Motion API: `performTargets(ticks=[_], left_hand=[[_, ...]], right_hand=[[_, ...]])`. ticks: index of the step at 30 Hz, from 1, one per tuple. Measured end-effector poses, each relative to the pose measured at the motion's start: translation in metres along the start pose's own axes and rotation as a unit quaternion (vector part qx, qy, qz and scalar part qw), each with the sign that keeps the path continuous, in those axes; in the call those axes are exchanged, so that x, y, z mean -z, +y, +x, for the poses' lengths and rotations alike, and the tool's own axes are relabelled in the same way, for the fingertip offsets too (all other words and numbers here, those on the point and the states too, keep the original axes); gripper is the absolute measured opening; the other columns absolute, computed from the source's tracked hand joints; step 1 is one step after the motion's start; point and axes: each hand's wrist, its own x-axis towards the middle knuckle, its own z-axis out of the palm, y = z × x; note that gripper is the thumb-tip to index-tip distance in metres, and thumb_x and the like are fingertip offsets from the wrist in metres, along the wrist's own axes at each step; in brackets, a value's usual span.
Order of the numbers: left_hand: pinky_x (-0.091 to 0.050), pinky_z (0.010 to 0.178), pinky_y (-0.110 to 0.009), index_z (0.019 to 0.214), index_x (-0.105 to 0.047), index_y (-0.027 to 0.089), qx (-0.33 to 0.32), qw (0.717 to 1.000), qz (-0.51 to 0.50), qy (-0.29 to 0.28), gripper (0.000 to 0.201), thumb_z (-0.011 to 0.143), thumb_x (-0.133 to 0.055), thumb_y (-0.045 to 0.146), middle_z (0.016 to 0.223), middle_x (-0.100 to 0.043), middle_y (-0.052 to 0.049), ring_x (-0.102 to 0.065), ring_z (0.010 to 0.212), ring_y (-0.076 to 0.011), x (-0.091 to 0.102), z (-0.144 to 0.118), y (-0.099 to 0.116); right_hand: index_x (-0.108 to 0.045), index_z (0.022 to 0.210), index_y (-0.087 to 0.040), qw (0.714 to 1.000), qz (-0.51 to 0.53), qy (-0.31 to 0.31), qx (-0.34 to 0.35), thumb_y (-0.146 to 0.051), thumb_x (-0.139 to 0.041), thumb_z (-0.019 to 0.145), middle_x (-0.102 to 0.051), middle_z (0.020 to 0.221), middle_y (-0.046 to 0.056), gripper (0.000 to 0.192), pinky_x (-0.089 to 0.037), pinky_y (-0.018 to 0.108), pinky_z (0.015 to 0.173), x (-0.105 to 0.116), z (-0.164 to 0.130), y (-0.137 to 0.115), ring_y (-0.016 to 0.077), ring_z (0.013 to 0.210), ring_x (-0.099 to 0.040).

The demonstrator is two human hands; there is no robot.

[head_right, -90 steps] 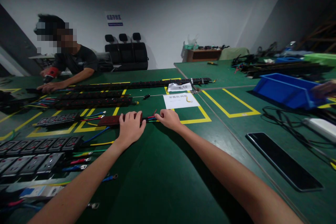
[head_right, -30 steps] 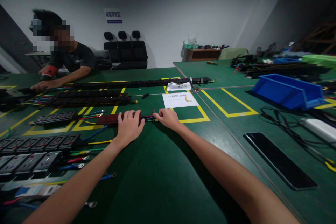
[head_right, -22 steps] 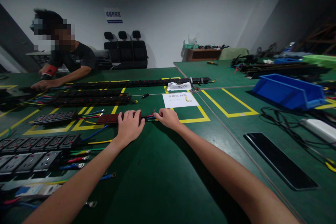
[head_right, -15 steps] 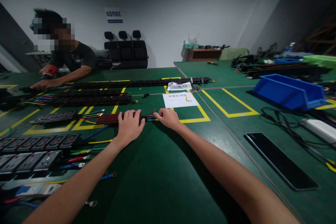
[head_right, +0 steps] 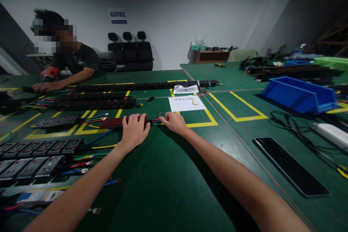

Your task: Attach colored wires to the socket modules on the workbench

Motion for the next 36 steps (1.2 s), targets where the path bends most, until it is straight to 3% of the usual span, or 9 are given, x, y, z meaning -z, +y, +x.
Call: performTargets(ticks=[36], left_hand=[[-0.034,0.114,-0.068,0.139,-0.060,0.016,-0.004,1.000,0.008,0.004,0.049,0.101,-0.042,0.043,0.133,-0.064,-0.019,-0.056,0.126,-0.0367,-0.0003,0.0002,-0.0009]], right_hand=[[-0.053,0.066,-0.021,1.000,0.004,0.004,-0.001,-0.051,-0.058,0.097,-0.057,0.063,0.000,0.043,-0.020,0.029,0.057,0.0000,-0.0003,-0.0008,0.0134,0.060,-0.045]])
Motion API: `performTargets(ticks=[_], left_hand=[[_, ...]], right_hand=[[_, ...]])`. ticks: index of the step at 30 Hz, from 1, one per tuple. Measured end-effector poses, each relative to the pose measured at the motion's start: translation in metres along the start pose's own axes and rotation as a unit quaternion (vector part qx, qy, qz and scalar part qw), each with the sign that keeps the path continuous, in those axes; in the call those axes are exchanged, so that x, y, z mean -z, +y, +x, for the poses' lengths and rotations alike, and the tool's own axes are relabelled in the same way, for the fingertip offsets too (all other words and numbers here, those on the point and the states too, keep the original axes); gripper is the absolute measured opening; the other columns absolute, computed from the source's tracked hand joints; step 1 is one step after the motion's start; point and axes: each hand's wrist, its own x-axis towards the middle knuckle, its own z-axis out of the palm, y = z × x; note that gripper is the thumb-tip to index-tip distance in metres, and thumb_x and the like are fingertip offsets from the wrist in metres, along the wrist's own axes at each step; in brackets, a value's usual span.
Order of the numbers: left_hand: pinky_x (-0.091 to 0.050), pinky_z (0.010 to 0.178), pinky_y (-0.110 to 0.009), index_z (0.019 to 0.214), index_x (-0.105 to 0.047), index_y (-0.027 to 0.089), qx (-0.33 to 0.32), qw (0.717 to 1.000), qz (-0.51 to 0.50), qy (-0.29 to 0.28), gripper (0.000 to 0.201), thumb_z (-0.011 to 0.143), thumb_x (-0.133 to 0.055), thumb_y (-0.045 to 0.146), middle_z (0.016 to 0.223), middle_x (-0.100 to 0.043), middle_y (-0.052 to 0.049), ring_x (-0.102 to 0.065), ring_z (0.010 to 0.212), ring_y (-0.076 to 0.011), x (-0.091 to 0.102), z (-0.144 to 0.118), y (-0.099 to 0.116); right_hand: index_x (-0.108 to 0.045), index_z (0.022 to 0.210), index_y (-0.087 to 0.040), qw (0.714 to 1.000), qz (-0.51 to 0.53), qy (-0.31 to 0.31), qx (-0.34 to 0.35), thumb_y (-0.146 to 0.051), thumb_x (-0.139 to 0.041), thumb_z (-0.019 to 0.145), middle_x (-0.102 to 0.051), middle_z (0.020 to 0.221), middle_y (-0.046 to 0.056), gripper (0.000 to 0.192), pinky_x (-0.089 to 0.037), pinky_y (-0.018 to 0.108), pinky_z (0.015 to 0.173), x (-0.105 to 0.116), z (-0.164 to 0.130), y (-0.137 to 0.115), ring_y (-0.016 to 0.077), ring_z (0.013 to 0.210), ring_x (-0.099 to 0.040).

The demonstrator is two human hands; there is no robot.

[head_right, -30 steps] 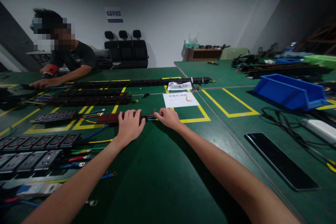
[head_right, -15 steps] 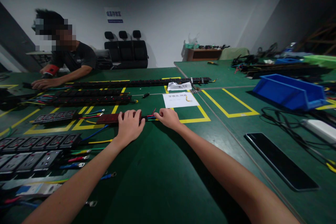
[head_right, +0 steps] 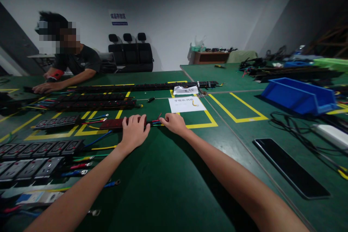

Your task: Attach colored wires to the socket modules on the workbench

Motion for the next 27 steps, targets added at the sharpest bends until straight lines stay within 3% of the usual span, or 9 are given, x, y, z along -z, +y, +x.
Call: performTargets(ticks=[27], left_hand=[[-0.034,0.115,-0.068,0.139,-0.060,0.016,0.002,1.000,0.000,-0.002,0.050,0.101,-0.042,0.042,0.134,-0.064,-0.020,-0.056,0.127,-0.0369,0.0024,-0.0001,0.0014]], right_hand=[[-0.052,0.066,-0.021,1.000,-0.002,-0.002,-0.001,-0.050,-0.058,0.097,-0.056,0.062,-0.001,0.044,-0.020,0.029,0.056,0.0011,-0.0004,-0.0009,0.0131,0.060,-0.045]])
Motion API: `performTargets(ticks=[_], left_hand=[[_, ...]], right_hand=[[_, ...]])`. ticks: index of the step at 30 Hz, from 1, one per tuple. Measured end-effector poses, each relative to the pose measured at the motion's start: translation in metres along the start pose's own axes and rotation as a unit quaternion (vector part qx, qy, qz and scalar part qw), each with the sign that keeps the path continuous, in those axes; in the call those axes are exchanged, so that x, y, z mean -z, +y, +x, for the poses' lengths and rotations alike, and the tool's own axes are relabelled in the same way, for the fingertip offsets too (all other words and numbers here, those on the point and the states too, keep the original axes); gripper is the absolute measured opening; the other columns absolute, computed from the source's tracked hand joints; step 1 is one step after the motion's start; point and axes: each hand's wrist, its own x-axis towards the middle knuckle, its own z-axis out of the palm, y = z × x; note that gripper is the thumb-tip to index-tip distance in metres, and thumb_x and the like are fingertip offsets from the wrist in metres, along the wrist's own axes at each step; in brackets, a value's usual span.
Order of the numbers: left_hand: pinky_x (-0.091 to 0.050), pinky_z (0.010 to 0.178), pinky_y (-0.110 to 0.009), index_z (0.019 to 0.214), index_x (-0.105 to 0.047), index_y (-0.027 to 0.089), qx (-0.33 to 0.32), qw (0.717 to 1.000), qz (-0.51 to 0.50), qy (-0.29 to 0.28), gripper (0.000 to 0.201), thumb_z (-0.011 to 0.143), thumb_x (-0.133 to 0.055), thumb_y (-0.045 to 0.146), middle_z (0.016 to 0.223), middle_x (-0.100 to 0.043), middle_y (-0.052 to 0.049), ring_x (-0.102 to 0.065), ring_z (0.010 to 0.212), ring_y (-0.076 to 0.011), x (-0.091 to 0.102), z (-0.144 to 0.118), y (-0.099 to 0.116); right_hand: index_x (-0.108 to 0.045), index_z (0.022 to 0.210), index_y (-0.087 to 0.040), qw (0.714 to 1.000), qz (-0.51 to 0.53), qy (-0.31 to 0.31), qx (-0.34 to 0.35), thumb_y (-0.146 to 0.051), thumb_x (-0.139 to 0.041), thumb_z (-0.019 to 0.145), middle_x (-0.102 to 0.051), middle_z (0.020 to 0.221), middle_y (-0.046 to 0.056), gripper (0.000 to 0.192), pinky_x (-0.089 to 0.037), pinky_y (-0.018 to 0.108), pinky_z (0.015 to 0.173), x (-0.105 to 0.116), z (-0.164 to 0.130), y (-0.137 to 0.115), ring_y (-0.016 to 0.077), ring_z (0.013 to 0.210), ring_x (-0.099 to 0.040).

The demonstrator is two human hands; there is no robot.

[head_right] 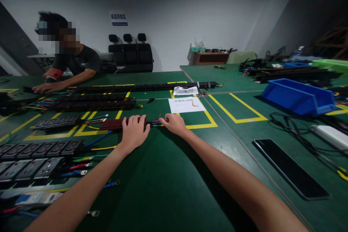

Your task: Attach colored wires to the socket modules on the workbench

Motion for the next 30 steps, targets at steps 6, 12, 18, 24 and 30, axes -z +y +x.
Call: performTargets(ticks=[6,12,18,24,30], left_hand=[[-0.034,0.115,-0.068,0.140,-0.059,0.016,0.000,1.000,-0.002,-0.007,0.050,0.101,-0.041,0.043,0.135,-0.064,-0.020,-0.055,0.126,-0.0367,0.0011,0.0001,-0.0004],[-0.034,0.115,-0.069,0.139,-0.060,0.016,-0.004,1.000,-0.013,-0.004,0.051,0.101,-0.040,0.044,0.134,-0.064,-0.020,-0.056,0.127,-0.0376,-0.0002,0.0004,-0.0016],[-0.033,0.115,-0.068,0.139,-0.060,0.016,0.000,1.000,-0.012,-0.008,0.050,0.101,-0.040,0.043,0.134,-0.064,-0.020,-0.055,0.127,-0.0372,0.0007,0.0001,-0.0009],[-0.032,0.116,-0.067,0.138,-0.060,0.017,0.002,1.000,0.003,0.016,0.048,0.100,-0.043,0.042,0.133,-0.064,-0.020,-0.054,0.127,-0.0367,-0.0038,-0.0015,0.0000],[-0.033,0.114,-0.068,0.138,-0.060,0.017,-0.006,1.000,-0.002,0.014,0.049,0.101,-0.041,0.043,0.132,-0.065,-0.020,-0.055,0.126,-0.0366,-0.0051,-0.0009,-0.0017]], right_hand=[[-0.052,0.066,-0.021,1.000,-0.002,-0.002,-0.003,-0.050,-0.057,0.097,-0.056,0.062,0.000,0.044,-0.020,0.029,0.056,0.0009,-0.0004,-0.0010,0.0134,0.060,-0.045],[-0.055,0.067,-0.021,1.000,-0.004,-0.007,-0.003,-0.051,-0.056,0.098,-0.058,0.064,0.001,0.044,-0.021,0.029,0.057,0.0010,-0.0002,-0.0007,0.0141,0.061,-0.046],[-0.054,0.067,-0.021,1.000,0.001,-0.004,0.002,-0.052,-0.056,0.098,-0.058,0.064,0.000,0.044,-0.021,0.029,0.057,-0.0006,0.0008,0.0016,0.0137,0.060,-0.046],[-0.055,0.069,-0.021,1.000,0.008,-0.009,0.001,-0.051,-0.058,0.096,-0.057,0.064,0.000,0.041,-0.021,0.028,0.057,-0.0011,0.0016,0.0023,0.0135,0.061,-0.047],[-0.054,0.066,-0.021,1.000,-0.001,0.000,-0.001,-0.051,-0.057,0.096,-0.056,0.063,0.000,0.042,-0.020,0.029,0.057,-0.0017,0.0008,0.0012,0.0138,0.061,-0.046]])
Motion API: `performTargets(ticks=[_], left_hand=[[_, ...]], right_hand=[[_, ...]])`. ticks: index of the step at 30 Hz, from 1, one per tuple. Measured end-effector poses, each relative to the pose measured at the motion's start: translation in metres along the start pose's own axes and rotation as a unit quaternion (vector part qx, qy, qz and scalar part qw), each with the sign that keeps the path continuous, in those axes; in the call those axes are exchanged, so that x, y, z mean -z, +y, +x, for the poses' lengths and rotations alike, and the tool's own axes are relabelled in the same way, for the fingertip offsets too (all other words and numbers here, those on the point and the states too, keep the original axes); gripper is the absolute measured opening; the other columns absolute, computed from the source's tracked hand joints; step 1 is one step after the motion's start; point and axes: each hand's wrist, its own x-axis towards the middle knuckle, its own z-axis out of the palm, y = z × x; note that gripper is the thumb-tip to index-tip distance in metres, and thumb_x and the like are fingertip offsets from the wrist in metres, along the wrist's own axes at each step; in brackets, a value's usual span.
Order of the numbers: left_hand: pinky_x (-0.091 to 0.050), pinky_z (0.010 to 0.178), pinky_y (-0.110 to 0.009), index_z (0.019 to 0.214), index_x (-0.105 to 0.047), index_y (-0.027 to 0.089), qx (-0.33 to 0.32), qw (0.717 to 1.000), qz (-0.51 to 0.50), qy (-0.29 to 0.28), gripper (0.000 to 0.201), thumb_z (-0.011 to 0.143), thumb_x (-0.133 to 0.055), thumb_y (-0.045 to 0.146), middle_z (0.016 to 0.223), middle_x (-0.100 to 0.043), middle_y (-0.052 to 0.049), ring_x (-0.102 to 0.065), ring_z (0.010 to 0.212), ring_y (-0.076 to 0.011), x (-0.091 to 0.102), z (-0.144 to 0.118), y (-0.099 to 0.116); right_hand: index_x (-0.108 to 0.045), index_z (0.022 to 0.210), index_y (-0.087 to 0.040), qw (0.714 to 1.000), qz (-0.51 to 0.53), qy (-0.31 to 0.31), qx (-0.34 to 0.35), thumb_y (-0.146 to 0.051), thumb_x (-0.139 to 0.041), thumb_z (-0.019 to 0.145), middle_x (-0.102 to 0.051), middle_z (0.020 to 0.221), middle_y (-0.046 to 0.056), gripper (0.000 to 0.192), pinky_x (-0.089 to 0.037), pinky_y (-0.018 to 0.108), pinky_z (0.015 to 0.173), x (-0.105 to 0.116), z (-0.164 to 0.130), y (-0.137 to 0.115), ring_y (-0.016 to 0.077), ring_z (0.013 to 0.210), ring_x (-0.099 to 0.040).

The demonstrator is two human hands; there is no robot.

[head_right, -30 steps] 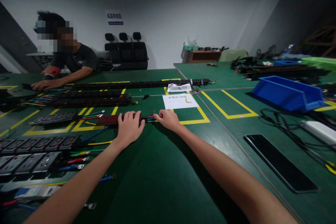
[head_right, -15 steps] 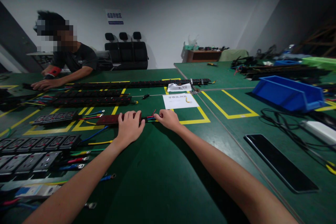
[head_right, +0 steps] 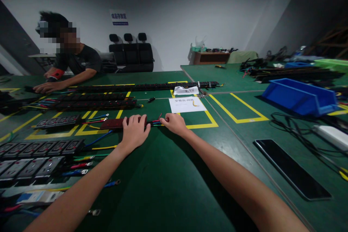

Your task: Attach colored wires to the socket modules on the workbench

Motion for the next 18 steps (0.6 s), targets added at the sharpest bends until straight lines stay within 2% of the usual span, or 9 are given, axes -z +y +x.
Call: performTargets(ticks=[18], left_hand=[[-0.034,0.115,-0.068,0.139,-0.060,0.016,0.004,1.000,-0.007,-0.015,0.050,0.101,-0.040,0.043,0.134,-0.064,-0.020,-0.055,0.127,-0.0371,0.0049,0.0007,0.0012]], right_hand=[[-0.052,0.065,-0.021,1.000,0.009,0.005,0.007,-0.051,-0.057,0.097,-0.056,0.061,0.000,0.044,-0.020,0.029,0.057,0.0001,-0.0006,0.0009,0.0133,0.060,-0.045]])
